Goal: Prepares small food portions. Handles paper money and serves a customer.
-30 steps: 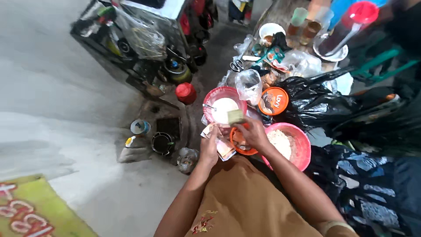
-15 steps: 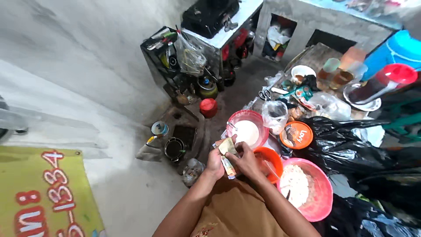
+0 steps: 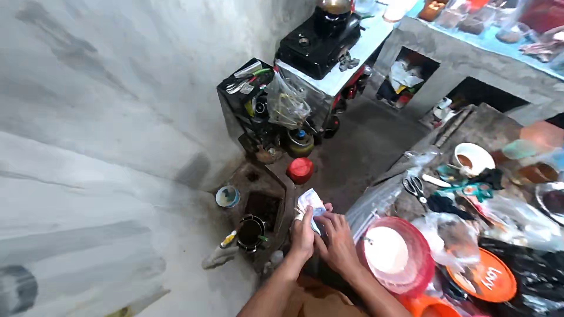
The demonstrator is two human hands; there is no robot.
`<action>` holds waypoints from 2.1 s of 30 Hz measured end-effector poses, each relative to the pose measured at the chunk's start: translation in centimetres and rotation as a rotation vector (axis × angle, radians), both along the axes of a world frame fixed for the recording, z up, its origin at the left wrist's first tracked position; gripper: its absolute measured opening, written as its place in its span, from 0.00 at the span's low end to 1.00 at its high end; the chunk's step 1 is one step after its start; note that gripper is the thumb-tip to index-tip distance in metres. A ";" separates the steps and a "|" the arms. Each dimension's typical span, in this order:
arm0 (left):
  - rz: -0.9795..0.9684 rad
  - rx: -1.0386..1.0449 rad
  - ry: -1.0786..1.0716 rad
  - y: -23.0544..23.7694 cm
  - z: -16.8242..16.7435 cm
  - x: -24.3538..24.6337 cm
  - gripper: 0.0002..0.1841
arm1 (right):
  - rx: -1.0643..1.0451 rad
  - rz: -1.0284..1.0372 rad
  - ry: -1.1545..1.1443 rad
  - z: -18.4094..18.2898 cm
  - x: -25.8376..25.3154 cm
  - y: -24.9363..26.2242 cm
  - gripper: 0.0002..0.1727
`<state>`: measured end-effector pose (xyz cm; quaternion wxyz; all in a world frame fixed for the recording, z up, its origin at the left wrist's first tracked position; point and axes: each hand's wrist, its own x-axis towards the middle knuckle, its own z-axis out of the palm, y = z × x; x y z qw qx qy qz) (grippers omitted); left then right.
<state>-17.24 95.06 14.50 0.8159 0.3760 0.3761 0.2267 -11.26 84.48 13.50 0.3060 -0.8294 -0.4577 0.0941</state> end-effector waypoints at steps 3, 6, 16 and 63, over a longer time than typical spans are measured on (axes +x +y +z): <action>0.002 0.060 0.045 7.2 -0.3 0.6 0.20 | 0.078 -0.058 0.283 0.0 1.2 3.6 0.19; -0.043 0.166 0.099 11.1 -0.3 1.4 0.26 | 0.290 -0.357 0.574 0.9 2.7 7.4 0.25; 0.108 0.358 0.232 14.0 2.1 4.5 0.32 | 0.686 -0.634 0.904 1.6 8.8 14.5 0.09; -0.628 0.423 -0.094 13.4 5.3 89.3 0.21 | 0.877 -0.808 0.719 3.6 86.3 12.0 0.11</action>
